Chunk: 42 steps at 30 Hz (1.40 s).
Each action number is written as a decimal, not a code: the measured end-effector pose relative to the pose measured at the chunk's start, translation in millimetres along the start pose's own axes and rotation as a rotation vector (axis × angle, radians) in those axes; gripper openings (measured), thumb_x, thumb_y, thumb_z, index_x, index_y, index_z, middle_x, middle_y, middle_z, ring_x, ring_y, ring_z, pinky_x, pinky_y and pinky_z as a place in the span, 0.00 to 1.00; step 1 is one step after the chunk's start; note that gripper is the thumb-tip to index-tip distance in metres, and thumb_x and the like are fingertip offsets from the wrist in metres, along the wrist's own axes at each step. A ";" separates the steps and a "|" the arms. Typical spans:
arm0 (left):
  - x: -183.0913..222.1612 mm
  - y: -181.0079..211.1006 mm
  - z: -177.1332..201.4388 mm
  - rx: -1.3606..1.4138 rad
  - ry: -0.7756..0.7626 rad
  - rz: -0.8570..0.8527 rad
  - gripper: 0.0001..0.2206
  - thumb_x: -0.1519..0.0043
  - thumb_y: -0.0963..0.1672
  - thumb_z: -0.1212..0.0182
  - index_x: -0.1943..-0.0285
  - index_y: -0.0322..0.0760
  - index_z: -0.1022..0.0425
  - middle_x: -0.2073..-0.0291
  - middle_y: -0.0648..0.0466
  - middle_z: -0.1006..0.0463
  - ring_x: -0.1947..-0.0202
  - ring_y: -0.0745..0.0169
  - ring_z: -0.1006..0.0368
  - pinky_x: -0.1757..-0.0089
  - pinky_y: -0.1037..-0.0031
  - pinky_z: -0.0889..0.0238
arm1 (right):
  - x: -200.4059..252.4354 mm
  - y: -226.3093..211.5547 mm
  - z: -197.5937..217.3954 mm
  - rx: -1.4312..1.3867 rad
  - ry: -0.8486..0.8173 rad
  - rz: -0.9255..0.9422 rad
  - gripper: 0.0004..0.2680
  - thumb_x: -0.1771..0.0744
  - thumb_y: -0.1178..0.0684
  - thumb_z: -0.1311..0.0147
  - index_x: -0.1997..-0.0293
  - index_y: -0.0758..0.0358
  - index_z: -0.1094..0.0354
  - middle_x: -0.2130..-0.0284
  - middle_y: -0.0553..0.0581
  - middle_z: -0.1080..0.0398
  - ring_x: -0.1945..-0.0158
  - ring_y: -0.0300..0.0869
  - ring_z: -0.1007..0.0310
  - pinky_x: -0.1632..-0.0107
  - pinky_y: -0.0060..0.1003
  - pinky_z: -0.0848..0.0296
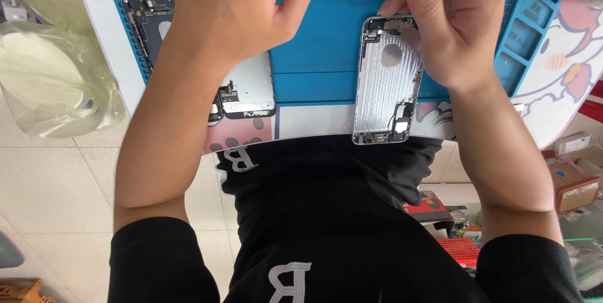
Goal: Repairing a mobile phone chassis by removing and installing small internal components using a screwdriver.
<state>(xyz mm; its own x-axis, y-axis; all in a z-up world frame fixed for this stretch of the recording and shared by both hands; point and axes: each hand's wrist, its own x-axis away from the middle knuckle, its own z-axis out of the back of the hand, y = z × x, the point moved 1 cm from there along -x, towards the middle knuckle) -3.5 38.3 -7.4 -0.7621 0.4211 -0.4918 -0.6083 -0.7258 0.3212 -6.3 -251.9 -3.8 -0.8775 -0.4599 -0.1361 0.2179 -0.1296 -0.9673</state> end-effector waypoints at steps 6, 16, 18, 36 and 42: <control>-7.1 5.7 0.8 0.126 -0.079 -0.014 0.03 0.38 0.41 0.31 0.58 0.42 0.18 0.71 0.56 0.22 0.73 0.59 0.29 0.68 0.68 0.38 | -1.5 6.4 -0.1 -0.031 -0.026 -0.020 0.07 0.21 0.58 0.56 0.44 0.75 0.36 0.51 0.62 0.28 0.53 0.41 0.20 0.48 0.30 0.20; -8.5 2.4 -2.4 0.220 -0.157 -0.043 0.11 0.42 0.47 0.20 0.57 0.44 0.17 0.66 0.57 0.20 0.66 0.58 0.25 0.63 0.65 0.36 | -2.4 18.4 10.3 -0.056 -0.005 -0.033 0.11 0.21 0.54 0.59 0.45 0.74 0.33 0.57 0.62 0.25 0.55 0.40 0.20 0.51 0.28 0.23; -7.4 -0.7 -7.3 0.230 -0.144 -0.058 0.10 0.41 0.47 0.20 0.57 0.44 0.17 0.66 0.58 0.20 0.65 0.60 0.25 0.62 0.66 0.36 | -3.2 18.4 9.7 -0.076 -0.005 -0.033 0.11 0.21 0.54 0.59 0.45 0.74 0.33 0.57 0.61 0.25 0.55 0.39 0.20 0.51 0.28 0.22; -11.9 -1.9 -12.9 0.269 -0.107 -0.102 0.04 0.40 0.45 0.24 0.61 0.46 0.14 0.69 0.62 0.19 0.66 0.67 0.26 0.63 0.72 0.38 | -3.8 20.1 8.7 -0.050 -0.020 -0.014 0.10 0.20 0.55 0.58 0.45 0.74 0.32 0.58 0.62 0.23 0.55 0.39 0.20 0.50 0.26 0.22; -12.3 -0.8 -12.8 0.256 -0.088 -0.111 0.03 0.40 0.44 0.24 0.62 0.46 0.14 0.69 0.62 0.19 0.66 0.68 0.26 0.63 0.72 0.38 | -2.9 21.0 8.3 -0.065 -0.009 -0.018 0.10 0.22 0.55 0.58 0.45 0.74 0.32 0.58 0.62 0.23 0.54 0.39 0.19 0.51 0.27 0.22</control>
<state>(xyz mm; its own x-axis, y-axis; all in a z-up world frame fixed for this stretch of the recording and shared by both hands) 9.2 26.7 -12.0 -0.6970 0.5445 -0.4666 -0.7170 -0.5161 0.4686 4.4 -260.5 -21.9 -0.8768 -0.4664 -0.1171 0.1738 -0.0803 -0.9815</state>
